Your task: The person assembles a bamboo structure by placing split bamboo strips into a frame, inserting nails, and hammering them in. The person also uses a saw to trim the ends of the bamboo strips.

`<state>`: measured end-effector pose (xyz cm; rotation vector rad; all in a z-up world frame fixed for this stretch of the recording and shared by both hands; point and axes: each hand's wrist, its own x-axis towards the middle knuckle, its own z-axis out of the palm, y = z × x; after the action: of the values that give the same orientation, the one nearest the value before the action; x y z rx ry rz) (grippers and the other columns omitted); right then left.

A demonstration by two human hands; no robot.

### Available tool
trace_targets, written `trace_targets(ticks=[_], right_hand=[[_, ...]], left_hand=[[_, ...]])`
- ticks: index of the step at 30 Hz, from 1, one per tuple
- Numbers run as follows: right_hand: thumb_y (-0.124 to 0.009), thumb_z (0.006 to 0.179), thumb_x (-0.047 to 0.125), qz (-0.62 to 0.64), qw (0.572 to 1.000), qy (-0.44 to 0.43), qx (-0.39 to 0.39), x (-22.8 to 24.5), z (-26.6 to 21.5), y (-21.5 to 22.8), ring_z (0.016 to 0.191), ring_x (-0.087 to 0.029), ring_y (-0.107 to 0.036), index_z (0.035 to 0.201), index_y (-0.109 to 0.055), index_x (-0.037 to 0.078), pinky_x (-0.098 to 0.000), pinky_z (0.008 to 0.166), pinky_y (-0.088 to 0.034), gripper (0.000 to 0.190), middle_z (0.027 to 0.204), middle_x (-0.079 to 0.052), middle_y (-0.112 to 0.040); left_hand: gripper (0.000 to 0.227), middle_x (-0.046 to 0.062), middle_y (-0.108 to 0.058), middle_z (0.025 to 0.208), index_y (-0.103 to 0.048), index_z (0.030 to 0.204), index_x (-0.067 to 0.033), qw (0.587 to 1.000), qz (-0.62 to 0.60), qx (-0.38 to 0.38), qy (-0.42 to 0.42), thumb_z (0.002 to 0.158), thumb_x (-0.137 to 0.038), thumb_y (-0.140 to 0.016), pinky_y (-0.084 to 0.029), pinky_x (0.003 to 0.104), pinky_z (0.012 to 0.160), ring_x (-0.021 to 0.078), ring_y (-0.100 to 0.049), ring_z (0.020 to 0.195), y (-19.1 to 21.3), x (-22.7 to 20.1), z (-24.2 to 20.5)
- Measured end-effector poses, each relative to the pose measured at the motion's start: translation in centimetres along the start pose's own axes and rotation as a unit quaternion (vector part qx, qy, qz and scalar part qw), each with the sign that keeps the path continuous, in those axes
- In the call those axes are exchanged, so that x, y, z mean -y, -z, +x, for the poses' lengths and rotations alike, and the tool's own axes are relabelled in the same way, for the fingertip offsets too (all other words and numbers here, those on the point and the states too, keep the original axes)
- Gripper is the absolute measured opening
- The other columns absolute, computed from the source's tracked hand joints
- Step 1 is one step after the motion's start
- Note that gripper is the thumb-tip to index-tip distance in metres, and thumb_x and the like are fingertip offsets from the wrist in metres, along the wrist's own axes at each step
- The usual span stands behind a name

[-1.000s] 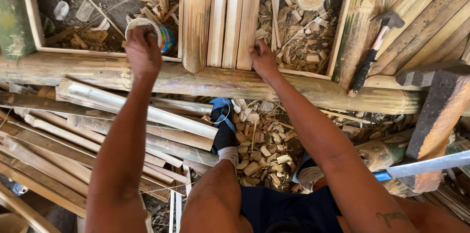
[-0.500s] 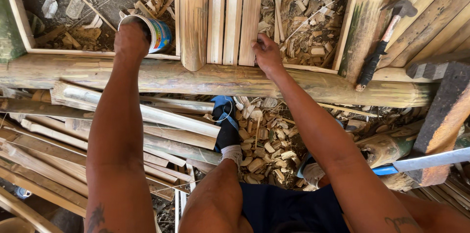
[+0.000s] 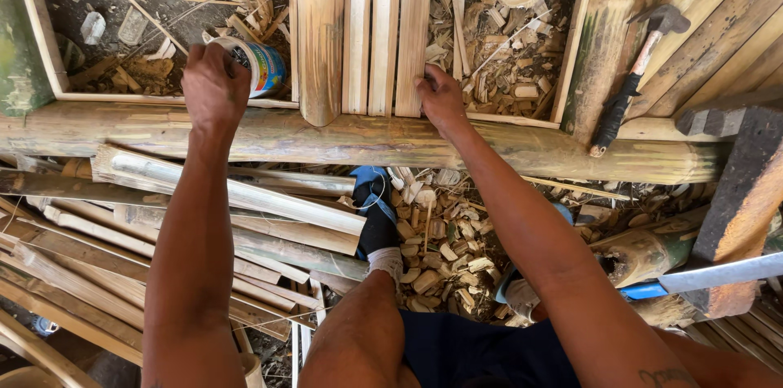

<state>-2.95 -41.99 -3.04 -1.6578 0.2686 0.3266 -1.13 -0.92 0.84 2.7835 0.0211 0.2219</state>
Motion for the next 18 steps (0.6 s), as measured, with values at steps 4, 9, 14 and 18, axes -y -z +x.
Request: trace_targets(ticks=[4,9,14,18], right_hand=[[-0.063,0.101,0.012,-0.004,1.0,0.002,-0.013,0.2,-0.2,-0.1,0.056,-0.008,-0.053,0.131,-0.065,0.001,-0.027,0.049,-0.044,0.032,0.077,-0.003,-0.066],[-0.067,0.099,0.016,-0.041,0.998,0.002,-0.038,0.3,-0.3,-0.1,0.057,-0.008,-0.058,0.124,-0.067,0.001,-0.027,0.048,-0.048,0.029,0.078,-0.003,-0.067],[-0.066,0.1,0.016,-0.048,0.998,0.018,-0.032,-0.2,-0.4,-0.1,0.059,-0.008,-0.057,0.121,-0.067,0.001,-0.0272,0.05,-0.048,0.026,0.078,-0.004,-0.067],[-0.067,0.102,0.014,-0.091,0.993,0.07,-0.029,0.3,-0.2,0.2,0.069,-0.007,-0.061,0.123,-0.068,0.002,-0.0255,0.058,-0.049,0.024,0.085,-0.004,-0.072]], left_hand=[[0.019,0.014,-0.07,0.09,-0.058,0.09,-0.0049,0.981,-0.06,-0.088,-0.159,0.091,0.013,-0.051,-0.055,0.02,0.047,0.0137,-0.064,0.067,0.3,-2.9,-0.8],[0.006,0.012,-0.068,0.079,-0.06,0.106,0.0014,0.96,-0.219,0.004,-0.174,0.105,0.006,-0.056,-0.053,0.021,0.048,0.0109,-0.064,0.059,-1.1,-10.9,-1.3],[0.016,0.015,-0.072,0.084,-0.066,0.114,-0.0032,0.954,-0.227,0.093,-0.173,0.112,-0.013,-0.054,-0.046,0.022,0.035,0.0149,-0.062,0.045,-2.3,-19.8,-0.9],[0.02,0.016,-0.071,0.078,-0.064,0.124,-0.0071,0.94,-0.173,0.222,-0.194,0.113,-0.015,-0.05,-0.052,0.029,0.042,0.0211,-0.066,0.05,-2.8,-22.8,-1.2]])
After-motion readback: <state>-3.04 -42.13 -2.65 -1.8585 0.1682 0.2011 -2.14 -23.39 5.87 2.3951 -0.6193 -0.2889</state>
